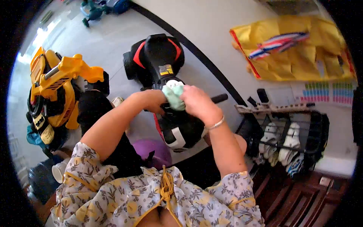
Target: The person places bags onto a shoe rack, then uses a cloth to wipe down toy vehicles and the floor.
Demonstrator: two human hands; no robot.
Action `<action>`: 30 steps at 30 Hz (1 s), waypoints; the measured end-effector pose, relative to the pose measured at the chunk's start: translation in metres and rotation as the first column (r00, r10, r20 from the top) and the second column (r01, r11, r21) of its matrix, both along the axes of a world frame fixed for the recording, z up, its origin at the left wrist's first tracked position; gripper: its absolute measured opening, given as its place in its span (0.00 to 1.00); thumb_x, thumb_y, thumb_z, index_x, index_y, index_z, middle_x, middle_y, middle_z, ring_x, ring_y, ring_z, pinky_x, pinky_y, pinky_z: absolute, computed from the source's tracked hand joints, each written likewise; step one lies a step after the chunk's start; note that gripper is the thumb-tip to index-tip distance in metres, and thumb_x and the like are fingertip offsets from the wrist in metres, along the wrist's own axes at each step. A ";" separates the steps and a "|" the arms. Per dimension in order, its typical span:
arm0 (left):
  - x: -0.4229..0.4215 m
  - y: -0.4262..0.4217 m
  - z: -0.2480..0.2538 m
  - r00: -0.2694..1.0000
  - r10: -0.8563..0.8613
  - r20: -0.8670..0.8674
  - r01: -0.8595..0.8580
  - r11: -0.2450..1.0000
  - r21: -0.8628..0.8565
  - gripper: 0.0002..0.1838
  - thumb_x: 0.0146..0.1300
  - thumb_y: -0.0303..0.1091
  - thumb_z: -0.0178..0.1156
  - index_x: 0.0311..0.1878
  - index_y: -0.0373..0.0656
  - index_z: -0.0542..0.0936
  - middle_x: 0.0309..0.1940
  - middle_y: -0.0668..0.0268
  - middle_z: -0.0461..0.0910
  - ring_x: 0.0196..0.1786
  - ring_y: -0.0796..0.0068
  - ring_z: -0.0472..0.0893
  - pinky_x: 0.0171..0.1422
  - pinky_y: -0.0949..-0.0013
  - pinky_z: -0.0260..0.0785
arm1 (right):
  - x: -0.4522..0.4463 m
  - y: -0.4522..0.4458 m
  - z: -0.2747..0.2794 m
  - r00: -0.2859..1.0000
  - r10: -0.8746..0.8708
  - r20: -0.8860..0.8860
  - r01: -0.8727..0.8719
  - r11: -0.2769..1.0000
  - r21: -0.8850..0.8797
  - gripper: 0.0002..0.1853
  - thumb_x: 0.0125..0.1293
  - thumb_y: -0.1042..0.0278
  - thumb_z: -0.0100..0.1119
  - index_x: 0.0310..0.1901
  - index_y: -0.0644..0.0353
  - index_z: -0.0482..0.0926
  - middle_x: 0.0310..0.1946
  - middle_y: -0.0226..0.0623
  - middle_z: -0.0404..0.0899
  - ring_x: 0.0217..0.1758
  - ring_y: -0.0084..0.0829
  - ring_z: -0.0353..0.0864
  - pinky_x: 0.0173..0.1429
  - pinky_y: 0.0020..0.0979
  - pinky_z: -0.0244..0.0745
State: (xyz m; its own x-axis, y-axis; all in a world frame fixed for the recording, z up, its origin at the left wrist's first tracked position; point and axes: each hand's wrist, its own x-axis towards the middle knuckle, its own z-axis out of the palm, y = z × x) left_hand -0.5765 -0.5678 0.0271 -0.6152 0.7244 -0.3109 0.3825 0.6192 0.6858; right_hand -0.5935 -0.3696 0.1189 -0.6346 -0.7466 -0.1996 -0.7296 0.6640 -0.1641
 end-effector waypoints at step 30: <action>0.023 -0.015 -0.003 0.890 0.293 -0.348 -0.249 0.954 0.165 0.26 0.55 0.38 0.63 0.58 0.45 0.71 0.33 0.51 0.80 0.37 0.50 0.80 0.41 0.56 0.70 | 0.150 0.089 -0.157 0.258 -0.918 0.300 0.903 0.118 -0.414 0.12 0.60 0.76 0.46 0.43 0.76 0.70 0.42 0.64 0.68 0.45 0.59 0.71 0.51 0.51 0.65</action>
